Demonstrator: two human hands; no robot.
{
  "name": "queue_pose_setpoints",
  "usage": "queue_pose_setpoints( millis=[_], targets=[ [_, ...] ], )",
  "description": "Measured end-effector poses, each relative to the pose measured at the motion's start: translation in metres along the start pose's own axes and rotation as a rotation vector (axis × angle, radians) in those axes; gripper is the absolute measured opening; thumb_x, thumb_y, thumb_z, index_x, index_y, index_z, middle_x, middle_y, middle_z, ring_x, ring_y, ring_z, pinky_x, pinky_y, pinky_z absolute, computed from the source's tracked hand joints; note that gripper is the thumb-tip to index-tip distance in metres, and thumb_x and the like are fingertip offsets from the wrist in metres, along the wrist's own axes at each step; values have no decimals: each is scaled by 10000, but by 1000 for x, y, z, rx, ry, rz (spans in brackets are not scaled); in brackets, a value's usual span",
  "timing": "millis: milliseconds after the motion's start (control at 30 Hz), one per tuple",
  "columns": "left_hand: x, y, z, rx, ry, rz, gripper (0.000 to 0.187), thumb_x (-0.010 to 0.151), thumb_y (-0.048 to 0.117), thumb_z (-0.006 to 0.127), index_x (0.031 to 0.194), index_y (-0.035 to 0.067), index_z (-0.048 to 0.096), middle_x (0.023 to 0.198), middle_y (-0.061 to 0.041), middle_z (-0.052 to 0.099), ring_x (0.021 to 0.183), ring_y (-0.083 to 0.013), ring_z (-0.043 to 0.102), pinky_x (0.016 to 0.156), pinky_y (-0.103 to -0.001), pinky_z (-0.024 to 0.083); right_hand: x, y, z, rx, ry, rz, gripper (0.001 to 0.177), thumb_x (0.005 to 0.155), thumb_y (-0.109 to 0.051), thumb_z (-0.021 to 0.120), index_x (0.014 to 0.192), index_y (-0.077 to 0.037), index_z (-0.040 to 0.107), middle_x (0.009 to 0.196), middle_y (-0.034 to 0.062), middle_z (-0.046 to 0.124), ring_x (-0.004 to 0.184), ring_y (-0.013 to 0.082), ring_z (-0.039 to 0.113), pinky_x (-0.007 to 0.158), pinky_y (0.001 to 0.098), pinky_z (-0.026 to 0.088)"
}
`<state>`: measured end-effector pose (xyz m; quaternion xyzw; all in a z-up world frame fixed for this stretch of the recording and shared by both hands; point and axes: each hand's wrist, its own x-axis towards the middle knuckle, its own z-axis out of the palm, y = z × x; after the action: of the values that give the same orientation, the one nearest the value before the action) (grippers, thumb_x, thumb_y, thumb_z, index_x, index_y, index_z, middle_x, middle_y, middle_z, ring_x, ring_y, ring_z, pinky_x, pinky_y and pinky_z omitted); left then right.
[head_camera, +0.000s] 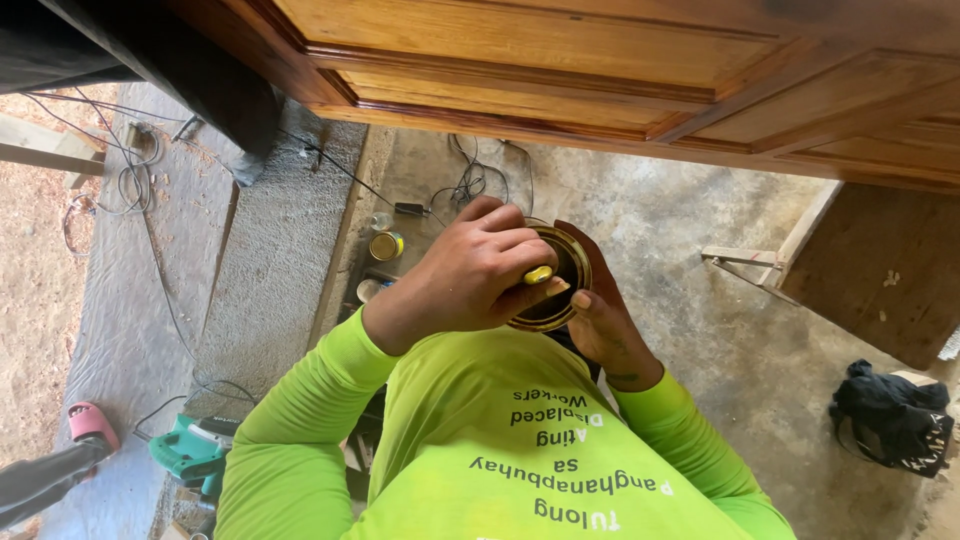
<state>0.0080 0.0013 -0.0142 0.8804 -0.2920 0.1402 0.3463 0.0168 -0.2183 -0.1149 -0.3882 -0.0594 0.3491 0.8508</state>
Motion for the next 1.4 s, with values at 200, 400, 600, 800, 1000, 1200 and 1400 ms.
queue_pose_setpoints(
  millis=[200,400,600,800,1000,1200,1400],
  targets=[
    [-1,0,-2,-16,-3,-16,198,969,284,751,933,108,668,862,-38,650,874,-271,604,917,-416,467,0,4,-5,42,16,9,1019,841,-402,849,1620,-70,281,1540,130,469,1435,263,462,1191,420,398],
    [-2,-3,-2,-18,4,-21,186,965,272,758,937,112,666,862,-34,649,871,-272,608,893,-414,465,3,8,-10,55,-1,-16,958,869,-371,837,1608,-53,318,1501,125,518,1397,248,502,1184,417,407],
    [-7,1,-11,-23,47,-23,180,947,255,788,969,117,675,877,-24,660,889,-263,614,914,-412,467,3,25,-35,96,10,24,763,954,-336,777,1537,-2,416,1471,130,566,1372,260,544,1192,430,420],
    [-14,3,-21,-16,113,-40,189,930,238,804,1032,121,696,897,-8,670,936,-251,628,949,-411,464,13,18,-28,78,-23,11,785,954,-332,772,1564,-14,394,1495,136,543,1388,270,523,1199,444,407],
    [-21,5,-23,-13,184,-55,192,938,233,799,1049,111,701,901,-14,673,940,-258,628,946,-414,463,25,0,-5,-103,12,-17,917,885,-386,803,1597,-51,330,1550,123,462,1457,268,435,1212,431,363],
    [-35,7,-27,-68,375,-149,173,969,235,770,1043,100,691,909,-40,693,912,-261,628,918,-399,482,32,11,-15,-98,24,-5,922,872,-391,795,1596,-62,329,1537,107,482,1450,264,445,1202,434,368],
    [-62,-2,-5,-431,712,-437,209,1045,282,706,1076,75,709,956,-9,670,824,-107,567,724,-253,455,40,14,-19,-111,26,-46,849,916,-357,772,1589,-46,358,1547,104,482,1466,252,439,1233,420,352]
  ],
)
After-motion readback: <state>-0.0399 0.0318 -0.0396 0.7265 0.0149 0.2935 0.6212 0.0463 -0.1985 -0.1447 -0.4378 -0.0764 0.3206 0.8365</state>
